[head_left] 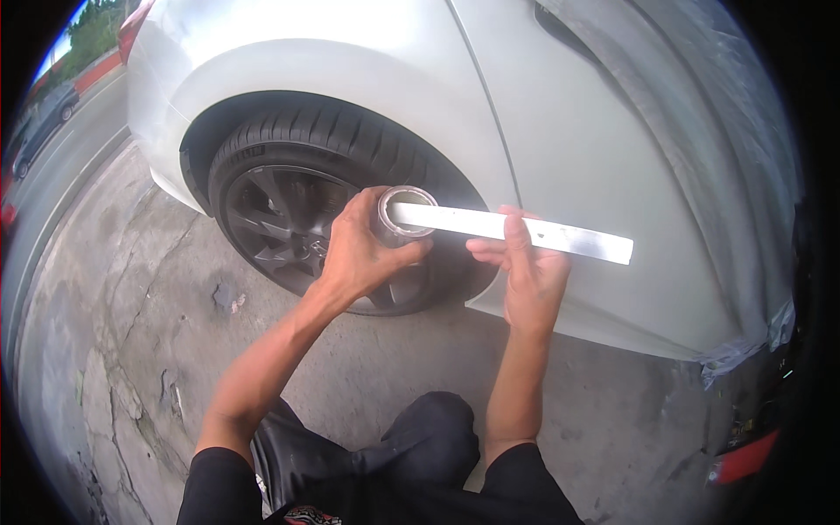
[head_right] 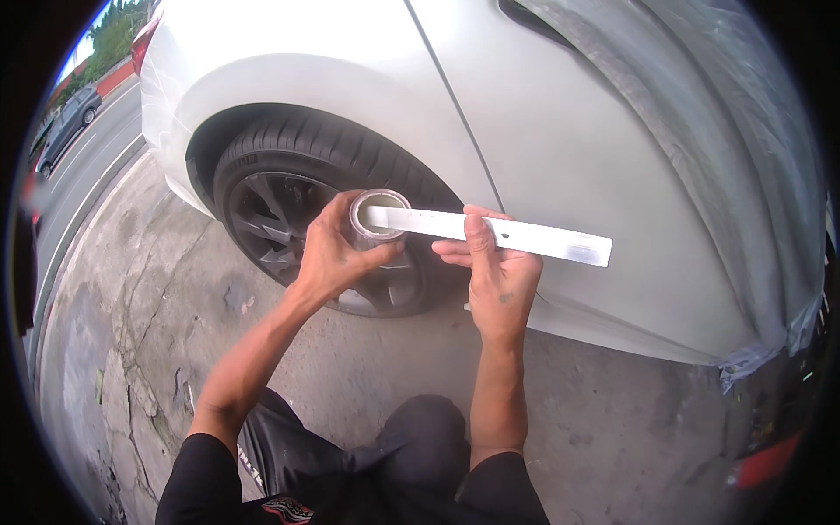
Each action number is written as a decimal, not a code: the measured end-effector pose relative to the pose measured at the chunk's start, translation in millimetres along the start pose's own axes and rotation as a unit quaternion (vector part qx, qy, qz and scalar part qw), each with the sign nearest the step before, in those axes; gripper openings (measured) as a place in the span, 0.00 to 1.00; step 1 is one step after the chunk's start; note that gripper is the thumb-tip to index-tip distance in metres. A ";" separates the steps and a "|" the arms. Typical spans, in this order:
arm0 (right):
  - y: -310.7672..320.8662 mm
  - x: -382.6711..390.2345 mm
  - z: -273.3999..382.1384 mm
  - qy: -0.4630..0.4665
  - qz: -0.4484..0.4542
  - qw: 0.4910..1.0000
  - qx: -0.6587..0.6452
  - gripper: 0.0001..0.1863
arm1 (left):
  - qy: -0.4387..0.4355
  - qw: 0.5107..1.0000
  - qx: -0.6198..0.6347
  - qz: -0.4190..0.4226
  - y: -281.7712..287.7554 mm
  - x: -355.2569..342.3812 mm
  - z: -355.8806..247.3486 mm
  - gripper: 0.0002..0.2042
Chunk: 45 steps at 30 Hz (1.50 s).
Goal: Preparing and mixing car paint and using a spray gun to paint a car part.
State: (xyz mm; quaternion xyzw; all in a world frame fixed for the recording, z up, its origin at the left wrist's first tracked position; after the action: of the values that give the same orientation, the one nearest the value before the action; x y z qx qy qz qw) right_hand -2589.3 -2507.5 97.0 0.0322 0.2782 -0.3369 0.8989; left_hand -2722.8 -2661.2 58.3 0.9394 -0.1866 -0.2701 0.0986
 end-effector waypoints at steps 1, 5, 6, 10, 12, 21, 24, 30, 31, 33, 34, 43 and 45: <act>3.0 -2.4 0.9 0.000 -0.010 0.999 -0.034 0.20 | -0.005 1.000 0.002 -0.005 0.7 -3.7 -2.3 0.34; 9.9 -15.9 -3.3 0.007 -0.034 0.996 -0.080 0.19 | -0.010 1.000 -0.001 -0.003 8.7 -19.1 -21.6 0.34; 9.8 -18.9 -5.3 0.004 -0.042 0.994 -0.096 0.19 | -0.012 1.000 -0.011 -0.007 10.0 -22.4 -23.3 0.34; 12.3 -26.3 -7.5 0.008 -0.052 0.991 -0.121 0.19 | -0.028 0.999 -0.017 -0.012 12.3 -31.7 -31.3 0.34; 12.1 -29.3 -1.2 0.018 -0.051 0.992 -0.111 0.19 | -0.021 1.000 -0.009 -0.010 12.4 -33.9 -34.5 0.35; 13.4 -41.5 -0.2 0.025 -0.038 0.988 -0.146 0.23 | 0.060 0.995 0.068 0.031 20.6 -32.7 -46.1 0.41; 13.9 -45.3 -12.4 0.014 -0.030 0.983 -0.182 0.24 | 0.052 0.996 0.071 0.024 22.2 -36.3 -43.4 0.41; 11.2 -51.8 -27.9 0.001 -0.018 0.974 -0.228 0.24 | 0.041 0.996 0.071 0.017 28.4 -41.5 -43.5 0.41; 10.2 -52.8 -29.5 -0.003 -0.020 0.972 -0.235 0.23 | 0.040 0.997 0.062 0.015 29.6 -42.2 -43.3 0.41; 8.8 -53.4 -30.7 -0.002 -0.020 0.972 -0.232 0.23 | 0.028 0.998 0.064 0.003 29.8 -42.8 -42.5 0.39; 8.1 -53.6 -30.7 -0.001 -0.021 0.973 -0.231 0.23 | 0.016 0.998 0.065 -0.007 30.2 -43.0 -42.6 0.37; 6.6 -55.7 -30.4 -0.004 -0.030 0.973 -0.227 0.22 | -0.004 0.997 0.077 -0.014 33.3 -44.1 -40.6 0.36; 6.1 -55.9 -30.3 -0.005 -0.027 0.973 -0.229 0.22 | -0.005 0.997 0.078 -0.012 34.0 -44.4 -39.9 0.36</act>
State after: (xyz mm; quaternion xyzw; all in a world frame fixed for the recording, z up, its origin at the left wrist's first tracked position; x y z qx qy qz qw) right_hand -2634.6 -2462.5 99.8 -0.1841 0.3448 -0.2887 0.8740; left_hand -2746.1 -2670.9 122.3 0.9452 -0.1962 -0.2602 0.0210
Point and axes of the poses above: each hand's wrist, its own x-axis away from the middle knuckle, its own y-axis out of the back of the hand, z = x × y, the point moved 3 cm from there along -x, towards the middle knuckle, and after that the axes turned 3 degrees about y, right-handed, at the moved point
